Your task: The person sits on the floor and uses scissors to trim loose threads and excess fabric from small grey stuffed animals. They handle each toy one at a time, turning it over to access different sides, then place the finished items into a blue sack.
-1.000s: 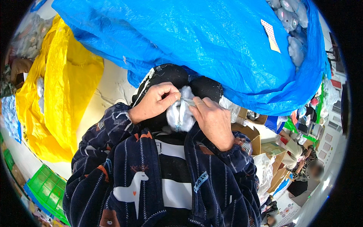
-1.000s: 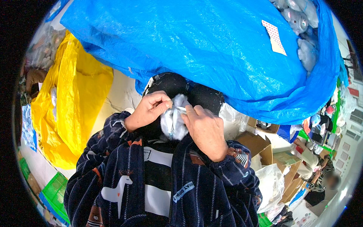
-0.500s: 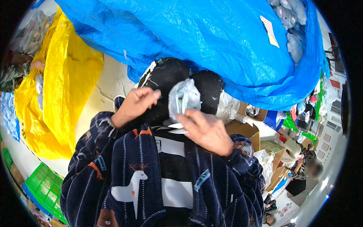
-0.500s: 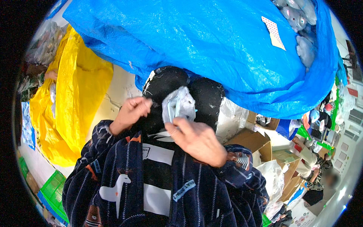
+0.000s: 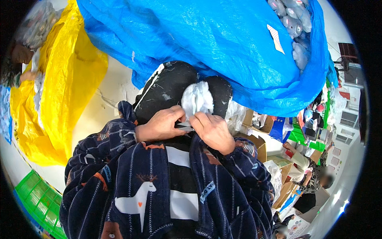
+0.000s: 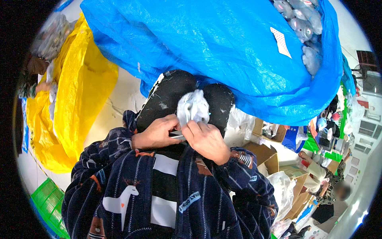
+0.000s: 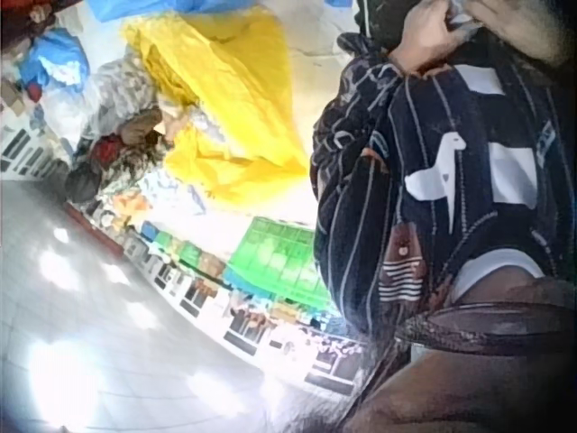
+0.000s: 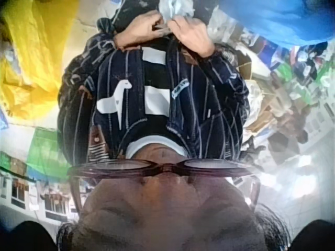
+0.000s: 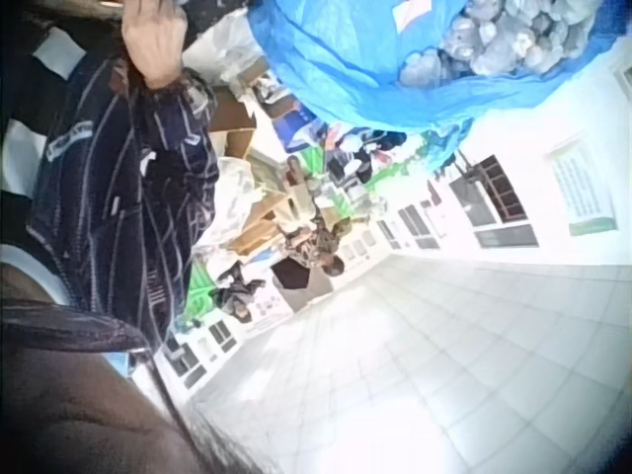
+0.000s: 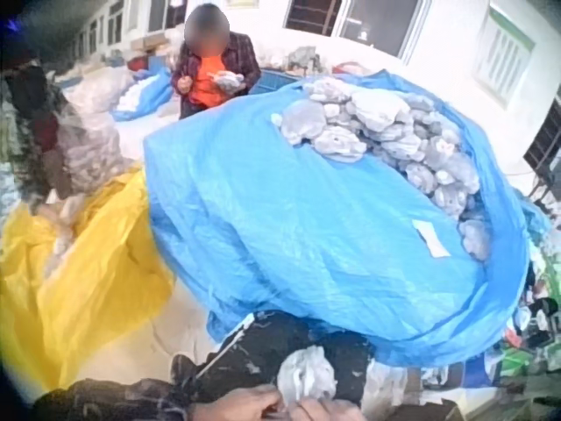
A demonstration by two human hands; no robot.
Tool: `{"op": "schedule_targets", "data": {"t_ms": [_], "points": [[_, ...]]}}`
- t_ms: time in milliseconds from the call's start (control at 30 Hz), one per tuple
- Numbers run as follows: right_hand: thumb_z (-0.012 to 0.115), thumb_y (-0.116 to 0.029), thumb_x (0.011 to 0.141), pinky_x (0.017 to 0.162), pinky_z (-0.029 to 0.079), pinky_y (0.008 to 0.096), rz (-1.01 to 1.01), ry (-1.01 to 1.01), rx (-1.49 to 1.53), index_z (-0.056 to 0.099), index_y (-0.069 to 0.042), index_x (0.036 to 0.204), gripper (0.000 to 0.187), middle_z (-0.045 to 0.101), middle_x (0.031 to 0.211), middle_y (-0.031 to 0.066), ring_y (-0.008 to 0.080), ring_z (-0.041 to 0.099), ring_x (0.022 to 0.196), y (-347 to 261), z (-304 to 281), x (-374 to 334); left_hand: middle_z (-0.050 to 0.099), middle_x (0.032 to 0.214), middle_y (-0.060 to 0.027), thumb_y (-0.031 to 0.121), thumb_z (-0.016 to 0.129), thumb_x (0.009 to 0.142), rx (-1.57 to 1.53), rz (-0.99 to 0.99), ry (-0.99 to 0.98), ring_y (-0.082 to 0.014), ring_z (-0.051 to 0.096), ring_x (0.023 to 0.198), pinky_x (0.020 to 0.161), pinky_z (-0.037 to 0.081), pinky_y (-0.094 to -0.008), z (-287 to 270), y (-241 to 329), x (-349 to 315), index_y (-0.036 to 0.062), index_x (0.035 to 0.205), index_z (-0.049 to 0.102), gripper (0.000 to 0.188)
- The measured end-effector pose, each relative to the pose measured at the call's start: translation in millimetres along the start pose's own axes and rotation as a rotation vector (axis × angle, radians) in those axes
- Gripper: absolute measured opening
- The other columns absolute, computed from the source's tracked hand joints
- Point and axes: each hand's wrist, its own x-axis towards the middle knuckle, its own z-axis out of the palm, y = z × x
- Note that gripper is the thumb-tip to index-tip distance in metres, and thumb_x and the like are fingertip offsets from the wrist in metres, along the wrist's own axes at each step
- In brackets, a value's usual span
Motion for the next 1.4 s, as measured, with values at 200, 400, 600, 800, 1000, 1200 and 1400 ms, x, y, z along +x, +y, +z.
{"op": "schedule_targets", "data": {"t_ms": [200,400,600,800,1000,1200,1400], "points": [[0.069,-0.003,0.068,0.061,0.049,0.0367,0.087,0.117,0.251,0.052,-0.006,0.094,0.031,0.057,0.091,0.0095,0.0281,0.061,0.071,10,10,-12,0.052,0.083,-0.0161,0.046,0.065,0.076,0.238,0.215,0.306,-0.0385,0.055,0.076,0.061,0.044,-0.0447,15,8,26,-0.0005,0.086,0.046,0.051],[0.065,-0.007,0.072,0.059,0.048,0.0364,0.049,0.301,0.128,0.050,-0.008,0.091,0.024,0.057,0.089,0.0081,0.0264,0.061,0.067,21,24,-16,0.054,0.085,-0.0212,0.032,0.063,0.077,0.193,0.113,0.186,-0.0409,0.057,0.077,0.064,0.047,-0.0461,26,8,29,-0.0030,0.090,0.049,0.040],[0.064,-0.003,0.073,0.063,0.050,0.0382,0.290,0.359,0.334,0.051,-0.006,0.095,0.026,0.059,0.089,0.0116,0.0317,0.062,0.074,21,40,-17,0.057,0.089,-0.0245,0.020,0.060,0.077,0.214,0.098,0.161,-0.0412,0.059,0.080,0.068,0.048,-0.0464,31,1,18,-0.0022,0.089,0.054,0.026],[0.062,-0.001,0.076,0.066,0.049,0.0359,0.443,0.296,0.712,0.055,-0.002,0.095,0.020,0.061,0.086,0.0148,0.0299,0.063,0.076,18,29,-25,0.052,0.077,-0.0158,0.022,0.064,0.077,0.223,0.122,0.221,-0.0352,0.055,0.067,0.060,0.044,-0.0423,18,15,8,-0.0005,0.081,0.050,0.027],[0.062,0.000,0.074,0.065,0.049,0.0390,0.225,0.361,0.499,0.052,-0.004,0.094,0.022,0.059,0.087,0.0137,0.0343,0.061,0.076,16,26,-17,0.053,0.081,-0.0143,0.013,0.068,0.076,-0.108,0.072,0.283,-0.0237,0.056,0.063,0.056,0.044,-0.0335,21,15,19,-0.0023,0.086,0.052,0.025],[0.062,-0.005,0.073,0.061,0.050,0.0362,0.035,0.282,0.183,0.052,-0.006,0.094,0.023,0.059,0.093,0.0091,0.0258,0.062,0.072,24,29,-16,0.050,0.069,0.0007,0.006,0.065,0.079,-0.505,-0.135,0.154,-0.0050,0.045,0.064,0.053,0.038,-0.0246,22,-3,26,0.0000,0.080,0.051,0.015],[0.062,-0.007,0.072,0.059,0.049,0.0324,-0.017,0.335,-0.023,0.054,-0.006,0.099,0.028,0.058,0.099,0.0068,0.0201,0.061,0.069,26,40,-19,0.051,0.074,0.0046,0.008,0.064,0.083,-0.488,-0.229,0.141,-0.0028,0.046,0.067,0.056,0.038,-0.0210,30,-8,25,0.0025,0.085,0.054,0.011]]}}
